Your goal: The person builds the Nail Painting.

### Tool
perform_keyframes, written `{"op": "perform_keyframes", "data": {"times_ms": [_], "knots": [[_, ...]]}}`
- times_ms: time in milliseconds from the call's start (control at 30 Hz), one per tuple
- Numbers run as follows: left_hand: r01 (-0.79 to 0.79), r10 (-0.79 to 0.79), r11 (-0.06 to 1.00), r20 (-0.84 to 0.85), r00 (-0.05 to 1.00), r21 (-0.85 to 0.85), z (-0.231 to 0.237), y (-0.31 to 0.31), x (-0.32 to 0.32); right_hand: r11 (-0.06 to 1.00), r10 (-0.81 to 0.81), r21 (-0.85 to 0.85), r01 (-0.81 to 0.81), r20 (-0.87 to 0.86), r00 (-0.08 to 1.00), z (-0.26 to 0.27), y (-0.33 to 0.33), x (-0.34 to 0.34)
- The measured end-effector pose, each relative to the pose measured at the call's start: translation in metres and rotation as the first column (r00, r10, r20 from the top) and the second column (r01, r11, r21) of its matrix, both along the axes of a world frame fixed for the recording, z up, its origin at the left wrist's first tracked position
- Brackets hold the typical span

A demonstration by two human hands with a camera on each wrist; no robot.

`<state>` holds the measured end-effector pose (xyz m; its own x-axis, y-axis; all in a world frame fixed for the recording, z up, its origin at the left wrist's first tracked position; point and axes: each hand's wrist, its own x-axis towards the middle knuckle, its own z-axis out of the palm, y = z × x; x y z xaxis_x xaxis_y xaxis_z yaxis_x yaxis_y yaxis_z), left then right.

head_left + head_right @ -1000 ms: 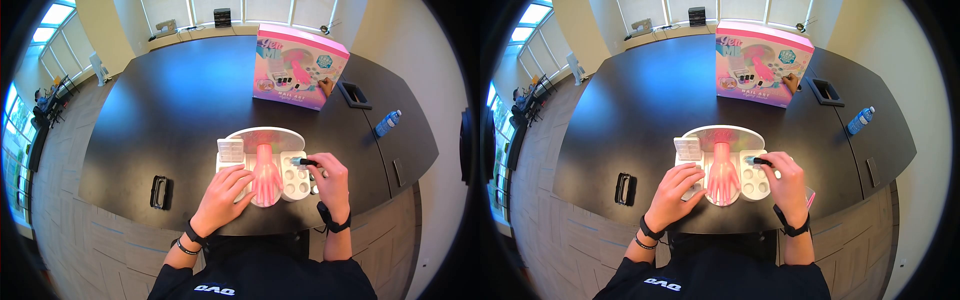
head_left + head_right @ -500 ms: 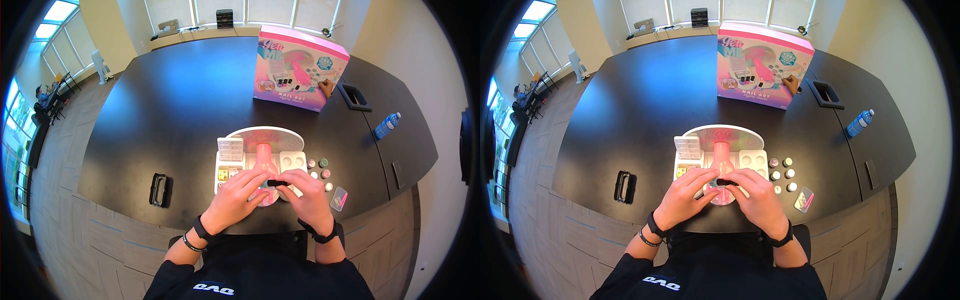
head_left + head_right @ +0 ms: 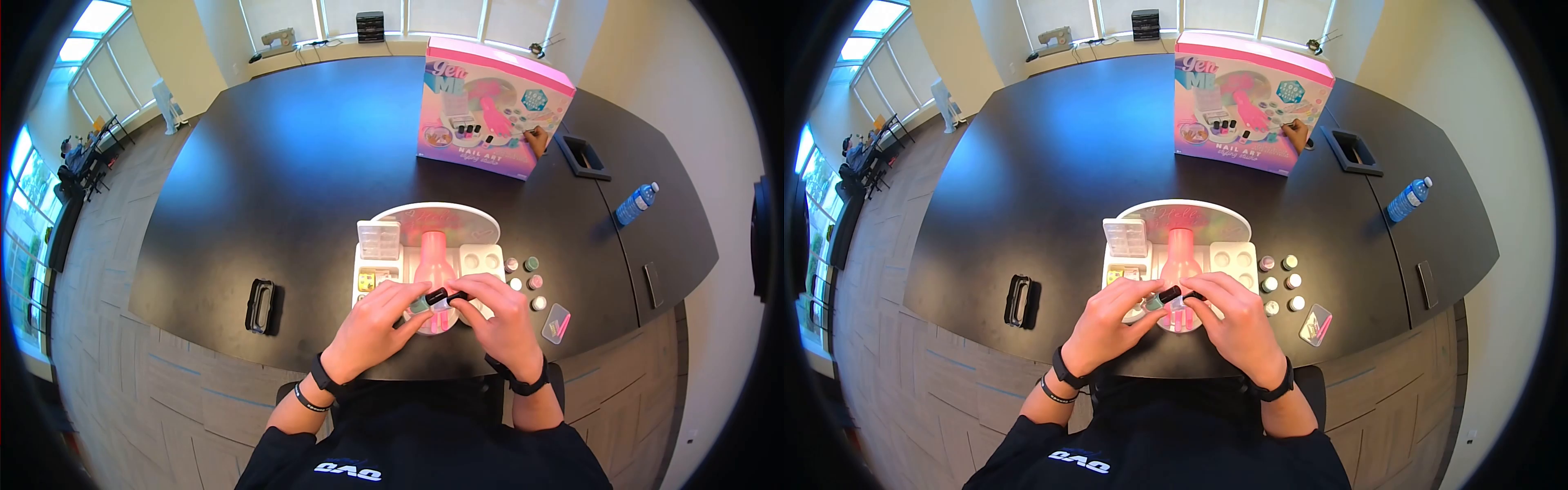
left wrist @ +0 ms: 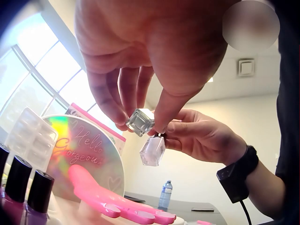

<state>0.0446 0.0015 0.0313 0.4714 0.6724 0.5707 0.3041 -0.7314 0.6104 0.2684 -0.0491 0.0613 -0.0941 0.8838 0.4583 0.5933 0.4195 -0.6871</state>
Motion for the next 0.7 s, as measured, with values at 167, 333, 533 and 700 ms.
{"op": "perform_keyframes", "data": {"times_ms": [167, 333, 533, 700], "knots": [[-0.02, 0.02, 1.0, -0.022, 1.0, 0.019, -0.002, 0.001, -0.009, 0.999, -0.033, -0.002, 0.033, 0.007, 0.999, -0.002, -0.001, 0.005], [-0.061, 0.062, 0.998, -0.042, 0.997, 0.019, 0.001, 0.0, -0.017, 0.998, -0.057, 0.008, 0.056, 0.018, 0.998, -0.004, -0.002, 0.01], [-0.07, 0.072, 0.997, -0.04, 0.997, 0.036, -0.004, 0.002, -0.023, 0.997, -0.076, -0.031, 0.076, -0.02, 0.997, -0.007, -0.003, 0.012], [-0.071, 0.072, 0.997, -0.051, 0.996, 0.028, -0.003, 0.002, -0.024, 0.995, -0.09, -0.031, 0.09, -0.018, 0.996, -0.007, -0.003, 0.012]]}}
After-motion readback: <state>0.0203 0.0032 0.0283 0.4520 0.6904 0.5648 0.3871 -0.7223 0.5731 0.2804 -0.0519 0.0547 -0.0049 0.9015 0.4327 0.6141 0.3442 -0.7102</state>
